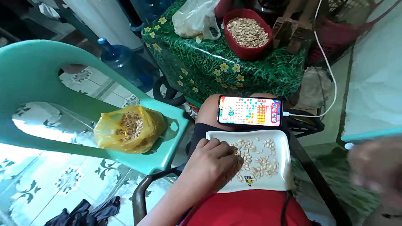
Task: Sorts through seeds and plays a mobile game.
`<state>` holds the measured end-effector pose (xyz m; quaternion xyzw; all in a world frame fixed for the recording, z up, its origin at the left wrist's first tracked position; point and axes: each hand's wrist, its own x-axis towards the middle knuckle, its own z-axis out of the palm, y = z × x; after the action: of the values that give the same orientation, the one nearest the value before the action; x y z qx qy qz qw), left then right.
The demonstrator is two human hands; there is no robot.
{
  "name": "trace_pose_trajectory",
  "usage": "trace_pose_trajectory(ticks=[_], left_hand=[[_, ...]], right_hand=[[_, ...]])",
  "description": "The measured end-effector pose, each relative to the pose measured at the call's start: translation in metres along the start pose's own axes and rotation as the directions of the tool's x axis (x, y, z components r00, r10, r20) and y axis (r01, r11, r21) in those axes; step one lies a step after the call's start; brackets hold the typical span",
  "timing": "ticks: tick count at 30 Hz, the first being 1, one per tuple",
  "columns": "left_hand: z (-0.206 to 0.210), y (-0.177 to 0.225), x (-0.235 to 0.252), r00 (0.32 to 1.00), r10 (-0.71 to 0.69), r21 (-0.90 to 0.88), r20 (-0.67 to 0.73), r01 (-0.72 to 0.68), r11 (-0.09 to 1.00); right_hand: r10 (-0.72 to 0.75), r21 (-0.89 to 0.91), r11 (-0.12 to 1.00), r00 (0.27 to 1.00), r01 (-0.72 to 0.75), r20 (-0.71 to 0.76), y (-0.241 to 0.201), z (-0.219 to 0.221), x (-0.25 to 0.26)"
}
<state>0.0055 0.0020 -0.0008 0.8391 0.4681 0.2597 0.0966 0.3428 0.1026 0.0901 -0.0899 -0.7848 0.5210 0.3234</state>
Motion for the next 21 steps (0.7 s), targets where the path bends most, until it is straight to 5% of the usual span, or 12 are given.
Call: trace_pose_trajectory(ticks=[5,9,21], left_hand=[[0.009,0.008,0.008,0.997,0.037,-0.088,-0.063,-0.043,0.995],[0.009,0.011,0.009,0.991,0.037,-0.103,-0.127,-0.050,0.993],[0.007,0.005,0.000,0.983,-0.022,-0.144,-0.184,-0.005,0.990]], right_hand=[[0.081,-0.424,0.893,0.980,-0.152,-0.182,0.037,0.017,0.006],[0.035,-0.571,0.779,0.927,-0.260,-0.374,0.063,0.034,0.024],[-0.015,-0.779,0.586,0.958,-0.225,-0.287,0.094,0.054,0.056]])
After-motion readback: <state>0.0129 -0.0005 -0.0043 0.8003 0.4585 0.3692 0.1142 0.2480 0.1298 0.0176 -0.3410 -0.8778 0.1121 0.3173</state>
